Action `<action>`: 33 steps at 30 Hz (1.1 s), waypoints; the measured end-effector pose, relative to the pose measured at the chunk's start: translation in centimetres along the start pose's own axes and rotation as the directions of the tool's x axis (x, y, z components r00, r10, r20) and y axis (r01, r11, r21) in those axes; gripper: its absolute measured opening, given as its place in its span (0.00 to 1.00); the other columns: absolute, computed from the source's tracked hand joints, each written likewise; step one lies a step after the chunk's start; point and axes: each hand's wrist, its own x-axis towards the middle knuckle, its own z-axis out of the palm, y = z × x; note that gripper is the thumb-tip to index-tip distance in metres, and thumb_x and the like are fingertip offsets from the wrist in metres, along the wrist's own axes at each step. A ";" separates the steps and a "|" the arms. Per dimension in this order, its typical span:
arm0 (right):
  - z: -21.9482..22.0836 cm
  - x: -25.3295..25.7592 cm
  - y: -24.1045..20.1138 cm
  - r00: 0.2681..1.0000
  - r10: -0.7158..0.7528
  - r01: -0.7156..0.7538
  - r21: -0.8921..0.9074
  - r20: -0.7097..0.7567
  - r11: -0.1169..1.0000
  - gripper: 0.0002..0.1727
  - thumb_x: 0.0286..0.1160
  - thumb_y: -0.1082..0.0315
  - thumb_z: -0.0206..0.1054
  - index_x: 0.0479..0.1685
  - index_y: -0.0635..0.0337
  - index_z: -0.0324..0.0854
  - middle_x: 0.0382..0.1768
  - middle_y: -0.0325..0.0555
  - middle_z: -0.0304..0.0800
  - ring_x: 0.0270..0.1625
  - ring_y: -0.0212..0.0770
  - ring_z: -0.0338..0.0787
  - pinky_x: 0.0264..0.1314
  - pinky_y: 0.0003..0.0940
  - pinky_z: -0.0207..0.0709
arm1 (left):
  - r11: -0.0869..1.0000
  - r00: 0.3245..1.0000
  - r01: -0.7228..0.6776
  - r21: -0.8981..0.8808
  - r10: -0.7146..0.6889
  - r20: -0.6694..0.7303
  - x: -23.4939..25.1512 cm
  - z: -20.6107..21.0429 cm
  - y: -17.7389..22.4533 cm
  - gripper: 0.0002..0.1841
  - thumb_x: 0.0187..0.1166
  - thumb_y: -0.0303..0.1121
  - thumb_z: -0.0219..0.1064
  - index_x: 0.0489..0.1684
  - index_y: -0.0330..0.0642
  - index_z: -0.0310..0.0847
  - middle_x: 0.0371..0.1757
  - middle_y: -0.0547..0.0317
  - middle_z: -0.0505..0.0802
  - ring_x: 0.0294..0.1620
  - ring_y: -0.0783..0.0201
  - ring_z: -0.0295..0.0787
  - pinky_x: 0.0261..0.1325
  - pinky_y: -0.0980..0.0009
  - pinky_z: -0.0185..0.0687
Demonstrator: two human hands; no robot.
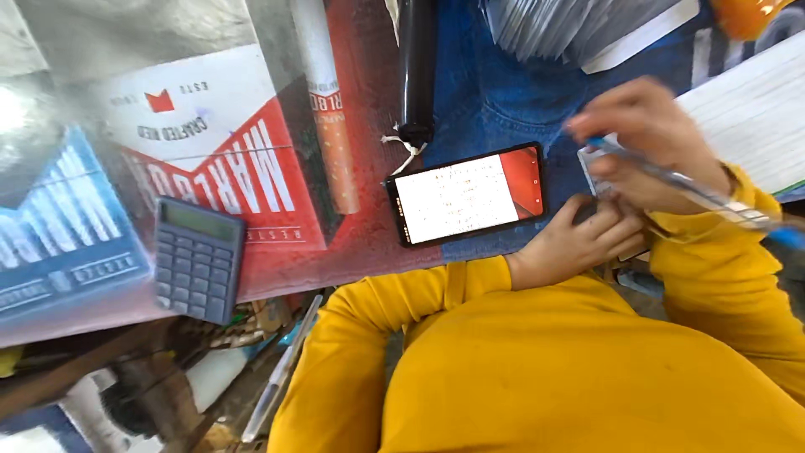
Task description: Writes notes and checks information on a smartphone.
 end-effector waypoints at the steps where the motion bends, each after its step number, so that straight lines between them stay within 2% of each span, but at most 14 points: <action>1: -0.2 -0.3 0.1 0.994 0.052 -0.037 0.146 -0.099 0.989 0.17 0.90 0.49 0.57 0.69 0.41 0.77 0.57 0.23 0.84 0.57 0.19 0.84 0.57 0.14 0.78 | 1.000 1.000 -0.011 0.016 0.011 -0.001 0.0 0.3 0.0 0.17 0.71 0.18 0.66 0.51 0.48 0.92 0.56 0.59 0.94 0.64 0.56 0.86 0.62 0.54 0.73; 2: -0.4 -0.6 0.2 0.978 0.107 -0.055 0.273 -0.179 0.961 0.14 0.87 0.46 0.60 0.64 0.33 0.75 0.54 0.16 0.86 0.51 0.18 0.86 0.50 0.15 0.82 | 0.999 1.000 -0.020 0.038 0.019 0.012 -0.1 0.5 0.0 0.17 0.73 0.18 0.65 0.54 0.48 0.91 0.59 0.58 0.94 0.68 0.56 0.85 0.63 0.55 0.73; 4: -0.9 -1.6 0.5 0.956 0.175 -0.079 0.369 -0.235 0.926 0.06 0.85 0.49 0.64 0.54 0.31 0.78 0.48 0.15 0.87 0.46 0.20 0.89 0.43 0.16 0.85 | 0.999 0.999 -0.030 0.045 0.029 0.032 -0.1 0.9 0.1 0.17 0.75 0.19 0.64 0.57 0.47 0.90 0.63 0.58 0.93 0.72 0.56 0.83 0.64 0.54 0.73; 6: -1.2 -3.0 1.2 0.957 0.201 -0.125 0.326 -0.211 0.937 0.05 0.83 0.53 0.68 0.49 0.35 0.81 0.50 0.16 0.84 0.50 0.20 0.88 0.48 0.16 0.85 | 0.999 0.999 -0.031 0.016 0.030 0.022 -0.1 1.1 0.0 0.17 0.75 0.19 0.64 0.56 0.46 0.90 0.62 0.58 0.93 0.70 0.56 0.84 0.64 0.54 0.73; 8: -1.2 -4.0 1.7 0.959 0.206 -0.138 0.314 -0.193 0.939 0.06 0.79 0.51 0.72 0.46 0.37 0.84 0.52 0.17 0.83 0.53 0.20 0.87 0.53 0.18 0.86 | 0.999 0.999 -0.032 0.006 0.032 0.007 -0.2 1.3 0.0 0.16 0.74 0.19 0.65 0.55 0.46 0.90 0.59 0.58 0.93 0.69 0.56 0.84 0.64 0.54 0.72; 10: -1.2 -4.5 2.0 0.965 0.179 -0.117 0.296 -0.192 0.948 0.11 0.83 0.45 0.66 0.39 0.36 0.85 0.49 0.18 0.83 0.50 0.20 0.87 0.49 0.18 0.85 | 0.999 0.999 -0.036 0.015 0.035 0.019 -0.4 1.3 -0.1 0.17 0.75 0.19 0.65 0.57 0.46 0.89 0.61 0.57 0.92 0.71 0.56 0.83 0.66 0.53 0.70; 12: -0.9 -4.4 1.8 0.946 0.188 -0.113 0.275 -0.264 0.955 0.25 0.89 0.42 0.54 0.23 0.40 0.82 0.33 0.19 0.85 0.36 0.18 0.86 0.36 0.16 0.81 | 0.999 0.999 -0.038 0.018 0.037 0.037 -0.4 1.3 -0.2 0.18 0.74 0.18 0.65 0.59 0.46 0.88 0.63 0.57 0.91 0.72 0.56 0.81 0.68 0.53 0.68; 14: -0.4 -4.1 1.3 0.893 0.285 -0.192 0.278 -0.348 0.941 0.32 0.91 0.41 0.49 0.10 0.40 0.72 0.18 0.17 0.79 0.22 0.16 0.79 0.24 0.14 0.72 | 0.999 0.999 -0.034 0.026 0.033 0.037 -0.4 1.2 -0.1 0.18 0.74 0.18 0.64 0.59 0.45 0.87 0.63 0.55 0.91 0.72 0.55 0.81 0.68 0.53 0.67; 15: -0.2 -3.9 1.1 0.864 0.328 -0.234 0.271 -0.383 0.934 0.32 0.91 0.42 0.49 0.09 0.38 0.70 0.16 0.16 0.76 0.18 0.15 0.76 0.21 0.13 0.70 | 0.999 0.999 -0.032 0.031 0.030 0.041 -0.4 1.2 -0.1 0.18 0.74 0.17 0.64 0.59 0.45 0.86 0.64 0.55 0.91 0.73 0.54 0.81 0.67 0.53 0.67; 17: 0.3 -3.8 0.9 0.824 0.336 -0.269 0.208 -0.456 0.940 0.26 0.91 0.53 0.54 0.13 0.38 0.70 0.14 0.13 0.74 0.16 0.12 0.74 0.18 0.12 0.69 | 0.999 0.999 -0.030 0.043 0.028 0.047 -0.4 1.1 -0.1 0.18 0.74 0.17 0.63 0.59 0.44 0.86 0.64 0.53 0.90 0.73 0.53 0.81 0.67 0.52 0.68; 19: 0.6 -3.9 0.9 0.827 0.278 -0.262 0.104 -0.489 0.960 0.24 0.89 0.61 0.56 0.14 0.42 0.68 0.14 0.15 0.69 0.17 0.12 0.72 0.21 0.12 0.68 | 0.998 0.999 -0.031 0.062 0.029 0.044 -0.4 1.1 0.0 0.17 0.75 0.18 0.62 0.59 0.43 0.86 0.64 0.53 0.91 0.73 0.53 0.81 0.67 0.52 0.68; 21: 0.8 -3.9 1.1 0.824 0.240 -0.258 0.037 -0.513 0.965 0.26 0.87 0.65 0.57 0.11 0.45 0.66 0.12 0.19 0.67 0.16 0.13 0.71 0.20 0.13 0.66 | 0.997 0.999 -0.029 0.073 0.027 0.030 -0.4 1.3 0.0 0.16 0.76 0.19 0.62 0.58 0.43 0.86 0.62 0.53 0.91 0.71 0.54 0.82 0.65 0.52 0.68; 27: 1.2 -4.0 1.1 0.830 0.169 -0.234 -0.057 -0.532 0.971 0.27 0.82 0.70 0.59 0.06 0.51 0.62 0.12 0.24 0.65 0.16 0.13 0.68 0.20 0.11 0.63 | 0.996 1.000 -0.009 0.083 0.007 0.028 -0.2 1.0 0.2 0.15 0.75 0.18 0.62 0.54 0.43 0.87 0.58 0.53 0.92 0.67 0.54 0.85 0.65 0.53 0.69; 33: 1.3 -3.9 1.1 0.801 0.203 -0.269 -0.036 -0.563 0.962 0.25 0.82 0.71 0.57 0.09 0.49 0.63 0.12 0.22 0.66 0.17 0.12 0.69 0.20 0.11 0.64 | 0.996 1.000 -0.009 0.091 0.007 0.019 -0.3 1.1 0.2 0.15 0.76 0.18 0.62 0.54 0.43 0.87 0.60 0.53 0.92 0.67 0.55 0.85 0.65 0.53 0.68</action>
